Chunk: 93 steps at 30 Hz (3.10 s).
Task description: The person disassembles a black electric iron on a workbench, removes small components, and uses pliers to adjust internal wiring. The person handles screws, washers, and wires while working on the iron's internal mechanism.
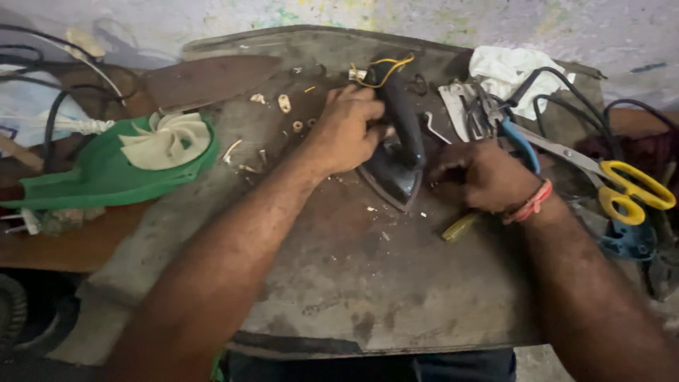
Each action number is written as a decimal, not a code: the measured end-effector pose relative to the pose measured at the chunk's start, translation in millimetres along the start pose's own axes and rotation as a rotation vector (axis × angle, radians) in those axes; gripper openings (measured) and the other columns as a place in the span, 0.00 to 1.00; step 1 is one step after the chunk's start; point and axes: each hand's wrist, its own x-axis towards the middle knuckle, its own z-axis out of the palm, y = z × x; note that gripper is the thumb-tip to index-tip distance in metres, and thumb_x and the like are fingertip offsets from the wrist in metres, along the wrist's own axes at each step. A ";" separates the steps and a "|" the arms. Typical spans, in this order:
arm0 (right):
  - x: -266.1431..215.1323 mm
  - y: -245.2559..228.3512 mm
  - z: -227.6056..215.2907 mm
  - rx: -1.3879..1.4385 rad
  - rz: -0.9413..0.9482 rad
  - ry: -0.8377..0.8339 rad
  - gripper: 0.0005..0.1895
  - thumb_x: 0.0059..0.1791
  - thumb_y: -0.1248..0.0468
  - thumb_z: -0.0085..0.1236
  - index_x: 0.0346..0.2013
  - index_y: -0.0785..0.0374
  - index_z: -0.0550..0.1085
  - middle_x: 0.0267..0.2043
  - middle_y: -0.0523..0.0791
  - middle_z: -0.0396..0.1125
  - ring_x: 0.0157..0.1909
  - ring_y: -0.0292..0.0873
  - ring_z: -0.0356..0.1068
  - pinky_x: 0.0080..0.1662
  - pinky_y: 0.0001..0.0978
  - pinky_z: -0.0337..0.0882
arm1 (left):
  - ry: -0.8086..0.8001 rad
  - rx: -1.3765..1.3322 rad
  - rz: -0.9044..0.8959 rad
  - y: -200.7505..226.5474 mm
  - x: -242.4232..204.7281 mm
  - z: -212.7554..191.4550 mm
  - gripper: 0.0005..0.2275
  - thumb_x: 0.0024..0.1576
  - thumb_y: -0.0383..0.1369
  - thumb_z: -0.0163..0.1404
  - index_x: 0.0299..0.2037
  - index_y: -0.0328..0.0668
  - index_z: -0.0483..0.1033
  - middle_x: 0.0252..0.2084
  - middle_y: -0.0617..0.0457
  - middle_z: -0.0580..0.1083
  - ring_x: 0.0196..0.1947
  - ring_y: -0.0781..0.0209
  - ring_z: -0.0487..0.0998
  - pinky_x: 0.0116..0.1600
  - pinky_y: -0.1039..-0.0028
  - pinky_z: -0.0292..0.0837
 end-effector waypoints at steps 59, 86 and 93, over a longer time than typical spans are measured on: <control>2.4 -3.2 3.3 -0.024 0.045 0.023 0.12 0.38 0.68 0.67 0.36 0.62 0.82 0.34 0.45 0.79 0.36 0.40 0.78 0.42 0.33 0.75 | 0.021 -0.168 0.000 1.7 0.6 -7.3 0.09 0.49 0.23 0.61 0.39 0.37 0.81 0.41 0.45 0.77 0.44 0.45 0.80 0.49 0.60 0.76; 68.0 10.6 9.8 0.506 -0.102 0.242 0.08 0.51 0.73 0.59 0.44 0.68 0.79 0.42 0.45 0.76 0.42 0.34 0.73 0.45 0.27 0.73 | -0.241 -0.227 -0.573 -15.4 -15.9 -99.0 0.09 0.55 0.24 0.50 0.43 0.41 0.82 0.33 0.54 0.83 0.35 0.66 0.84 0.41 0.71 0.78; 74.0 10.3 16.8 0.468 -0.328 0.254 0.12 0.48 0.74 0.57 0.46 0.69 0.78 0.44 0.43 0.74 0.46 0.33 0.71 0.49 0.26 0.72 | 0.195 -0.231 -0.506 -34.2 -15.4 -85.3 0.07 0.60 0.26 0.51 0.45 0.39 0.80 0.36 0.54 0.82 0.35 0.66 0.84 0.42 0.72 0.78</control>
